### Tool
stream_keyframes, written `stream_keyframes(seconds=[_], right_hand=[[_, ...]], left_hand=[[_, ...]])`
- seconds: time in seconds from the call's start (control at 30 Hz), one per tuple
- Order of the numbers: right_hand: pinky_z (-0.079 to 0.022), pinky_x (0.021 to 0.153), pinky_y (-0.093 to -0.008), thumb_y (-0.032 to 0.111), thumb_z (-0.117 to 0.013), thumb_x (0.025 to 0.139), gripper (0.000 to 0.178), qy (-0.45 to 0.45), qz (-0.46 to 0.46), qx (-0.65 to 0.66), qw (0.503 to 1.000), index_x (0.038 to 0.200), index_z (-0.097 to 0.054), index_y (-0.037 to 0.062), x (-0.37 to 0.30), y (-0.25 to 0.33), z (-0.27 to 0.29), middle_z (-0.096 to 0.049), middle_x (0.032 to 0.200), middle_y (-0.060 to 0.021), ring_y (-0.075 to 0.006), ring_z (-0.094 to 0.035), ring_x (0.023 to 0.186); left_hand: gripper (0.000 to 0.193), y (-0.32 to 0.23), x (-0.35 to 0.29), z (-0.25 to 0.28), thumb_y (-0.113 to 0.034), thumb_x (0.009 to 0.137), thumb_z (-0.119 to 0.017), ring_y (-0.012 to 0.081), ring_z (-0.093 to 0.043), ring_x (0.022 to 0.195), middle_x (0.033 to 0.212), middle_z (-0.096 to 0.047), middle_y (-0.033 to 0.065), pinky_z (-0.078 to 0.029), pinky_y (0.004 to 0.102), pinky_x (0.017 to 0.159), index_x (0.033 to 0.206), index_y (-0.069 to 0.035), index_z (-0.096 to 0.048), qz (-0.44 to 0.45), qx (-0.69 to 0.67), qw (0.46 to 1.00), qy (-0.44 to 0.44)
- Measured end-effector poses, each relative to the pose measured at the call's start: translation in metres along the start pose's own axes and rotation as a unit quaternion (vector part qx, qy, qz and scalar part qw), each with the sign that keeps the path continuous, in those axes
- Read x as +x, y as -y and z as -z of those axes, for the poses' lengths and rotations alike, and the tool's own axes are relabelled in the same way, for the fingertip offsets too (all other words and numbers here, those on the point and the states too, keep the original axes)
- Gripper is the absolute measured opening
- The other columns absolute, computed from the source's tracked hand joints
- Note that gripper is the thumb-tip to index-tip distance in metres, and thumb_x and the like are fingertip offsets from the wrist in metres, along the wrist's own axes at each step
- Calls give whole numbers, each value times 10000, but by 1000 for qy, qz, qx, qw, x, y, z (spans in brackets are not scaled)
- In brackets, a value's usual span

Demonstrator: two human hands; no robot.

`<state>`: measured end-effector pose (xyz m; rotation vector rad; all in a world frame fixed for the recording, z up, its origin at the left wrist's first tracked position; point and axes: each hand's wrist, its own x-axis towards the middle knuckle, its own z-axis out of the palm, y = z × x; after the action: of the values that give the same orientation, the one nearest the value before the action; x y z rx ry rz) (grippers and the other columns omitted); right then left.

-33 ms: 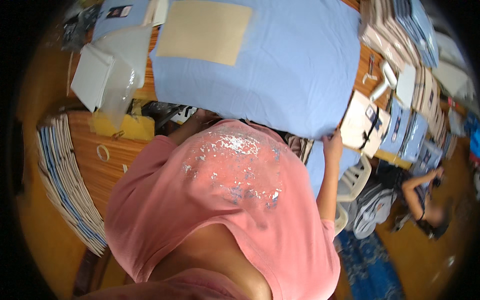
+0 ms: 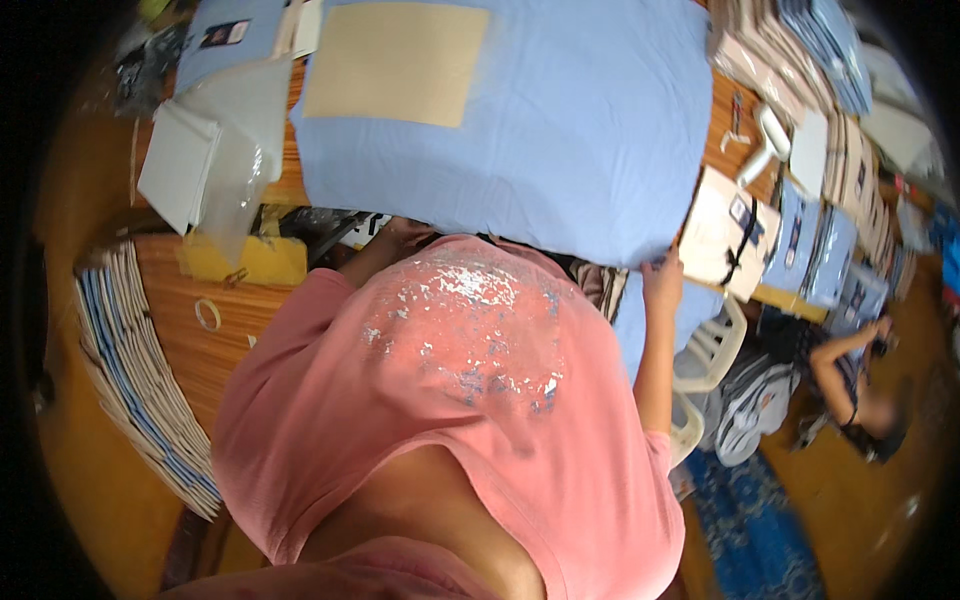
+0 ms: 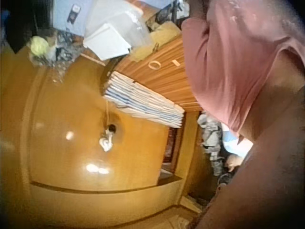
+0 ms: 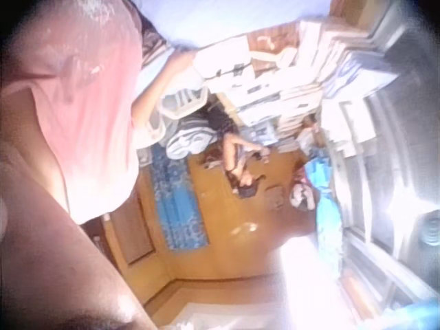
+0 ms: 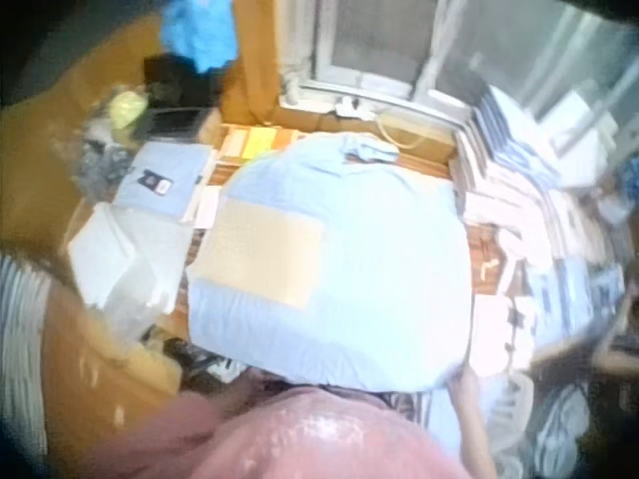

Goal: The person buttons a blue shirt, aligns it with a cardboard template, folds the shirt around the template, and places the folded shirt into a plastic bag.

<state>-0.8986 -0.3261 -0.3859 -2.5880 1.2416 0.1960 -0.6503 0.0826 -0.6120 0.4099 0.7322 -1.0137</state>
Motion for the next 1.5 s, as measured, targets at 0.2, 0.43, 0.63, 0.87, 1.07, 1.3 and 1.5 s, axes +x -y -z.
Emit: stream_keyframes(seconds=[0.2, 0.43, 0.63, 0.87, 1.07, 1.3, 1.5], right_hand=[[-450, 710, -391, 174, -656, 753, 400, 28, -176, 128, 976, 1084, -512, 1, -12, 18, -9, -583, 904, -218, -320, -568, 812], [-441, 577, -339, 170, -526, 864, 237, -137, 64, 292, 945, 1040, -488, 14, 16, -16, -19, -540, 809, -128, -176, -525, 723], [-400, 424, -229, 110, -483, 902, 334, -47, -102, 645, 756, 1233, -444, 136, 73, 73, 74, -554, 932, -60, -116, -503, 610], [-534, 691, -384, 146, -466, 922, 169, 71, -169, 753, 632, 1056, -533, 69, 177, 51, 41, -571, 880, -91, -195, -559, 647], [-531, 775, -445, 174, -444, 923, 229, 158, -106, 770, 609, 1076, -493, 10, 198, 61, 55, -597, 1058, -165, -329, -618, 948], [-486, 879, -470, 207, -375, 938, 315, 131, -97, 784, 599, 1143, -447, -21, 212, 58, 65, -553, 1146, -212, -352, -505, 1143], [-446, 922, -470, 221, -400, 931, 340, 127, -79, 783, 604, 1175, -430, -13, 233, 67, 60, -492, 1229, -219, -336, -476, 1172]], left_hand=[[320, -22, -51, -68, -319, 896, -494, 161, -579, 841, 990, -590, 39, -474, 285, 620, 1086, -63, -526, 15, 6, 985, -171], [441, 10, -161, -165, -392, 922, -464, 177, -540, 981, 1146, -512, 68, -494, 318, 714, 1194, -48, -420, -365, 145, 873, -289], [327, -45, -145, -307, -211, 948, -459, 232, -469, 1117, 1240, -437, 142, -416, 380, 927, 1171, -7, -333, -523, 375, 765, 20], [371, -78, -40, -349, -94, 911, -474, 235, -425, 1213, 1252, -488, 145, -330, 367, 1015, 1265, -33, -382, -463, 619, 628, 94], [218, -100, 43, -367, -155, 839, -582, 237, -512, 1050, 1063, -563, 94, -385, 343, 922, 1020, -33, -582, -488, 848, 98, 184], [223, -113, 54, -380, -184, 813, -615, 251, -527, 834, 850, -558, 99, -428, 325, 725, 941, -12, -555, -424, 861, 245, 133], [169, -112, 65, -377, -177, 800, -618, 277, -531, 774, 805, -565, 93, -435, 356, 679, 841, -35, -535, -499, 835, 209, 95]])
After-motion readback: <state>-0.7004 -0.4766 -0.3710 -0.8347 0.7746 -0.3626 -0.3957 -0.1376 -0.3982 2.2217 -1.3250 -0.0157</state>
